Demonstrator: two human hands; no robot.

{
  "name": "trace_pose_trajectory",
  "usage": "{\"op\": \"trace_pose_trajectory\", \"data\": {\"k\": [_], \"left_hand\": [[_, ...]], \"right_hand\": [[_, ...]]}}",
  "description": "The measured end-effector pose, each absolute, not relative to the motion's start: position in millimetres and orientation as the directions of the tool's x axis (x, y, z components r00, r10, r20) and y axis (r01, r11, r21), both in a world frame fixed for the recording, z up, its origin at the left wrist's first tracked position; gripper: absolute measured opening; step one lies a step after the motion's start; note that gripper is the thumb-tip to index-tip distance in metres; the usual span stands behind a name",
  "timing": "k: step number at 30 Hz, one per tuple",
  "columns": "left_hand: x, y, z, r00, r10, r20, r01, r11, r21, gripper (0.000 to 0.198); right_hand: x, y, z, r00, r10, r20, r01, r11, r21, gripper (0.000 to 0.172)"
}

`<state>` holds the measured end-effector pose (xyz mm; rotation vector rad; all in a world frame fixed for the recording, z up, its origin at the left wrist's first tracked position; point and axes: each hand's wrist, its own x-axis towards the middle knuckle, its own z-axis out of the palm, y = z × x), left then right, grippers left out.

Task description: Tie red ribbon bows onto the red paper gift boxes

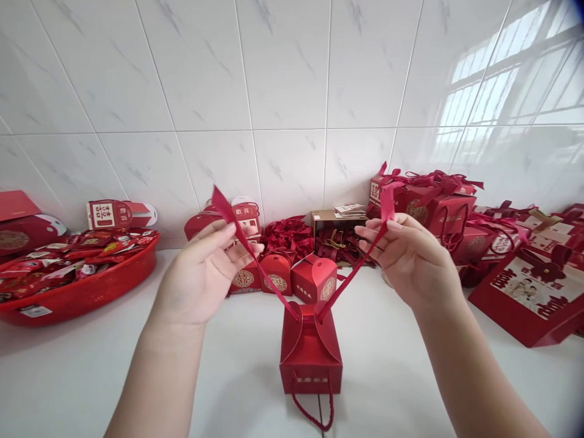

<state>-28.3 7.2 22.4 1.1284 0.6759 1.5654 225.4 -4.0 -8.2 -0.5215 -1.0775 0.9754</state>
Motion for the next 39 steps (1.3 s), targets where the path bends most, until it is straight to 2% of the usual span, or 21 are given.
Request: {"op": "trace_pose_trajectory", "data": {"k": [4,8,12,17,19,23,26,28,31,34,36,39], "left_hand": [[-15.7,-0.8,16.1,0.101,0.925,0.367,-0.271,-0.329,0.905,0.003],[-3.0,-10.8,9.7,0.218,0.906,0.363,-0.160,-0.334,0.929,0.005],[5.6,-13.4,4.3,0.329,0.889,0.318,-0.044,-0.322,0.946,0.008],[9.3,-13.1,1.1,0.344,0.904,0.254,0.001,-0.271,0.962,0.019],[8.9,-13.5,0.7,0.348,0.907,0.235,0.022,-0.259,0.966,0.022],[6.4,-12.9,1.0,0.409,0.892,0.193,0.023,-0.221,0.975,0.019],[3.4,-8.8,1.1,0.435,0.887,0.152,-0.034,-0.153,0.988,0.016],[1.8,-4.7,0.7,0.425,0.897,0.122,-0.078,-0.098,0.992,0.017],[0.7,0.0,0.4,0.398,0.912,0.099,-0.132,-0.050,0.990,0.015],[0.4,-0.7,2.3,0.408,0.905,0.120,-0.180,-0.050,0.982,0.014],[0.2,-4.9,4.6,0.434,0.889,0.144,-0.182,-0.070,0.981,0.015],[-0.2,-14.7,7.1,0.356,0.894,0.274,-0.122,-0.246,0.961,0.024]], "right_hand": [[217.0,-5.4,-10.8,0.022,0.892,0.452,-0.421,0.419,-0.805,0.009],[204.1,-10.5,-16.4,-0.067,0.903,0.424,-0.238,0.398,-0.886,0.014],[190.3,-15.6,-20.8,-0.235,0.896,0.377,-0.066,0.372,-0.926,0.019],[180.4,-18.6,-22.7,-0.386,0.843,0.374,-0.146,0.345,-0.927,0.018],[178.4,-18.2,-23.3,-0.400,0.828,0.392,-0.183,0.346,-0.920,0.021],[177.9,-13.6,-26.3,-0.365,0.816,0.448,-0.217,0.394,-0.893,0.015],[182.2,-9.6,-28.5,-0.365,0.764,0.531,-0.177,0.503,-0.846,0.014],[186.8,-7.9,-29.1,-0.380,0.687,0.619,-0.077,0.643,-0.762,0.016],[193.0,-5.9,-29.8,-0.408,0.527,0.746,0.158,0.845,-0.511,0.026],[195.5,-3.3,-31.1,-0.422,0.422,0.803,0.301,0.900,-0.314,0.031],[194.8,-1.6,-31.9,-0.439,0.403,0.803,0.320,0.905,-0.280,0.033],[191.6,-1.7,-31.0,-0.402,0.457,0.794,0.310,0.883,-0.351,0.032]]}}
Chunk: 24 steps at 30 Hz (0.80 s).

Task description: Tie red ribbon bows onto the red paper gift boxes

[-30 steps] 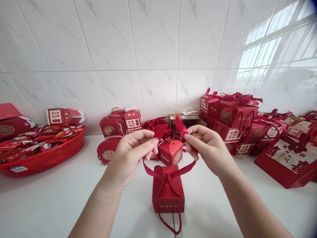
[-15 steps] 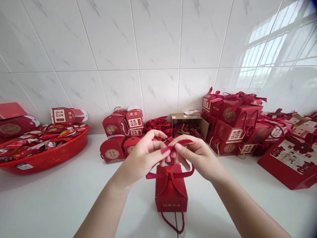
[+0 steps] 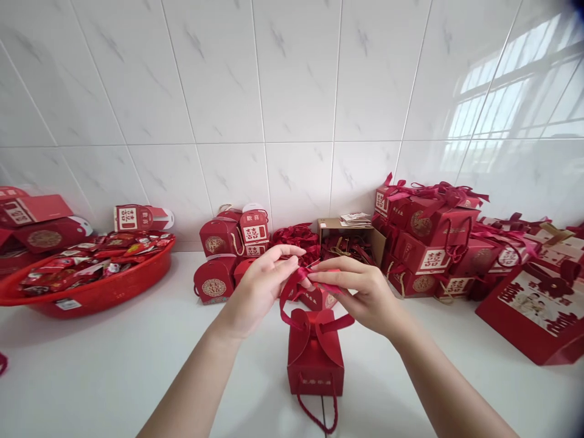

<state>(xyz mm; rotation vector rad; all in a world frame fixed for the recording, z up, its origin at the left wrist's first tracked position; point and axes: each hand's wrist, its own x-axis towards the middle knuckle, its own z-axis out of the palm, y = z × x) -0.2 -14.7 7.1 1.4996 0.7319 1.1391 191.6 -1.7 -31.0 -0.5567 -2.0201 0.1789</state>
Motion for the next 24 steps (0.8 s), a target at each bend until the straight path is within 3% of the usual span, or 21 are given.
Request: {"op": "trace_pose_trajectory", "data": {"k": [5,9,13,19,22,24], "left_hand": [[-3.0,-26.6,3.9,0.117,0.790,0.601,0.234,-0.611,0.756,0.040],[-18.2,-26.2,0.9,0.091,0.710,0.699,0.460,-0.652,0.602,0.028],[-53.6,-19.5,-6.1,0.246,0.790,0.561,0.703,-0.544,0.458,0.031],[-108.3,-11.4,-45.8,0.306,0.920,0.245,0.845,-0.381,0.375,0.034],[-109.9,-14.2,-64.3,0.366,0.925,0.101,0.843,-0.376,0.385,0.029],[-99.8,-16.4,-71.4,0.397,0.910,0.123,0.812,-0.410,0.414,0.023]], "right_hand": [[193.1,-14.0,-23.6,-0.073,0.678,0.732,0.370,0.700,-0.611,0.020],[213.6,-28.0,-22.5,0.036,0.839,0.543,0.664,0.386,-0.641,0.022],[247.7,-38.6,-37.7,0.073,0.959,0.275,0.872,0.073,-0.485,0.026],[291.5,-42.5,-87.8,0.131,0.991,-0.009,0.935,-0.126,-0.333,0.023],[292.6,-40.8,-102.6,0.147,0.987,0.069,0.915,-0.109,-0.390,0.019],[283.0,-40.6,-102.2,0.117,0.977,0.178,0.878,-0.018,-0.478,0.033]]}}
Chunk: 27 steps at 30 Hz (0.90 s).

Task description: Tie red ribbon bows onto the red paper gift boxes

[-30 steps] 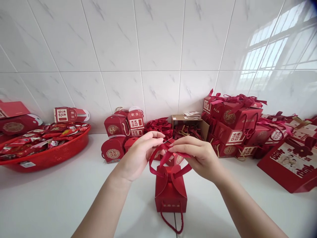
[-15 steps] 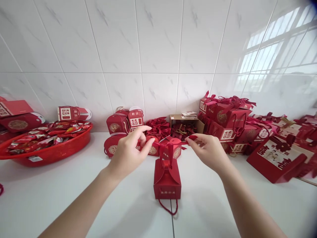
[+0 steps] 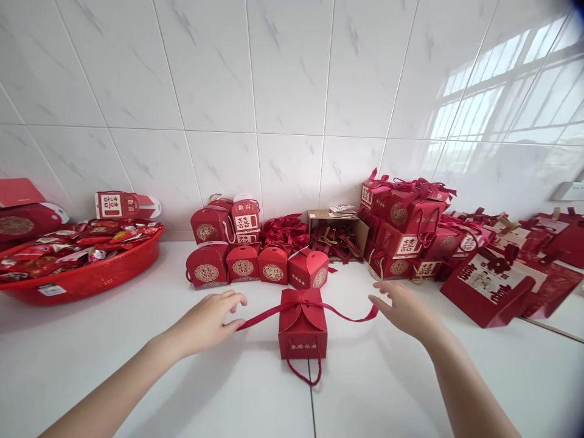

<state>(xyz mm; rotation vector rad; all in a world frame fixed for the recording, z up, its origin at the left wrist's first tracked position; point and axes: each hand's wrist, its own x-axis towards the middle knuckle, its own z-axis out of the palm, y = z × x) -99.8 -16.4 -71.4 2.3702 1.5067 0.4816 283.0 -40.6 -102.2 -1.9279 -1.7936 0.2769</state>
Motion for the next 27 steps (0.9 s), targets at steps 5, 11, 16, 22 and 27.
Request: {"op": "trace_pose_trajectory", "data": {"k": [5,11,16,22,27], "left_hand": [[-57.2,-14.5,-83.0,0.328,0.920,0.217,0.667,-0.388,0.636,0.023],[-21.8,-10.2,-93.4,0.282,0.945,0.166,0.490,-0.291,0.822,0.025],[-16.3,-9.7,-98.4,0.260,0.953,0.157,0.490,-0.270,0.829,0.028],[-17.1,-10.7,-107.6,0.259,0.956,0.140,0.469,-0.251,0.847,0.031],[-16.1,-12.7,-106.9,0.224,0.974,-0.037,0.389,-0.055,0.919,0.039]], "right_hand": [[237.8,-45.2,-87.5,-0.215,0.928,0.303,0.685,0.364,-0.631,0.045],[198.1,-42.9,-97.7,-0.314,0.879,0.358,0.646,0.474,-0.598,0.074],[189.9,-38.3,-110.5,-0.295,0.861,0.414,0.633,0.501,-0.591,0.064],[187.0,-38.0,-115.4,-0.273,0.867,0.417,0.530,0.497,-0.687,0.058],[191.5,-36.0,-120.4,-0.141,0.972,0.188,0.455,0.232,-0.860,0.048]]}}
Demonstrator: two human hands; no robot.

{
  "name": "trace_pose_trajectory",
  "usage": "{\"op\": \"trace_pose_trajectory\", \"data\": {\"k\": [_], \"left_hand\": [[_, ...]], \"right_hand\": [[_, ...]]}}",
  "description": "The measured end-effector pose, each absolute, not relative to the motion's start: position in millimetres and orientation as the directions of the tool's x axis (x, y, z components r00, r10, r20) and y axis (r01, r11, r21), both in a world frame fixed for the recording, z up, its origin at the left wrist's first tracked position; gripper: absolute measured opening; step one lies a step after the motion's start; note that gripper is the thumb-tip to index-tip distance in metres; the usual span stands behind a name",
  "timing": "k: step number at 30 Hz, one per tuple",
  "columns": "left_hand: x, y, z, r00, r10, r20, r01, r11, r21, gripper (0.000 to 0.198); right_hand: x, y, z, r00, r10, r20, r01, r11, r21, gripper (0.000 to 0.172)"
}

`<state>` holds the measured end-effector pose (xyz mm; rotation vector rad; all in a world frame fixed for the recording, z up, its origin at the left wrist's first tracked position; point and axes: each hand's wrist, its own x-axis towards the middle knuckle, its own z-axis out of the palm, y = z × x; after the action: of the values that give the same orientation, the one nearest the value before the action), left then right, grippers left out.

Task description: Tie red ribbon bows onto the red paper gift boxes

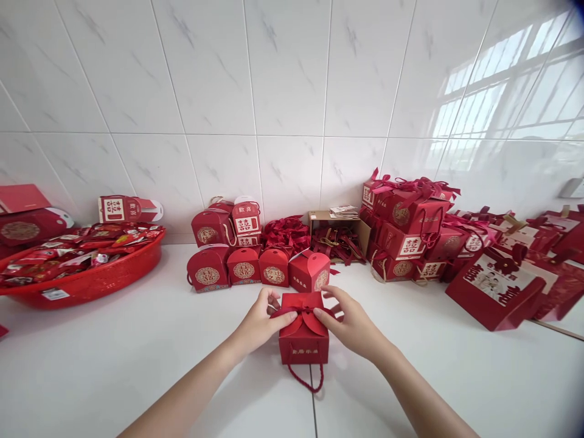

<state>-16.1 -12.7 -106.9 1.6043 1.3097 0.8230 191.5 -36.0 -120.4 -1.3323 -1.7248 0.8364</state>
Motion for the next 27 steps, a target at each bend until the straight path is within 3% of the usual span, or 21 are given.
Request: {"op": "trace_pose_trajectory", "data": {"k": [3,8,15,20,24,27], "left_hand": [[-16.3,-14.8,-103.6,0.273,0.953,-0.132,0.350,0.029,0.936,0.037],[-15.9,-17.7,-100.2,0.317,0.934,-0.163,0.387,0.029,0.922,0.039],[-17.8,-17.1,-102.9,0.204,0.969,-0.137,0.517,0.012,0.856,0.051],[-18.5,-26.5,-94.3,0.237,0.937,-0.254,0.518,0.099,0.849,0.048],[-24.9,-32.9,-86.7,0.327,0.864,-0.382,0.530,0.167,0.831,0.044],[-32.4,-29.6,-86.0,0.405,0.825,-0.395,0.567,0.112,0.816,0.040]], "right_hand": [[194.6,-33.6,-123.2,-0.111,0.993,0.027,0.453,0.074,-0.889,0.043],[201.9,-30.1,-120.6,-0.205,0.977,-0.055,0.407,0.034,-0.913,0.049],[222.0,-26.8,-116.8,-0.182,0.980,-0.074,0.410,0.007,-0.912,0.046],[224.4,-28.1,-113.3,-0.188,0.976,-0.107,0.377,-0.029,-0.926,0.045],[225.8,-32.0,-108.3,-0.231,0.967,-0.103,0.246,-0.044,-0.968,0.043],[227.4,-35.0,-107.0,-0.283,0.958,-0.052,0.059,-0.037,-0.998,0.042]]}}
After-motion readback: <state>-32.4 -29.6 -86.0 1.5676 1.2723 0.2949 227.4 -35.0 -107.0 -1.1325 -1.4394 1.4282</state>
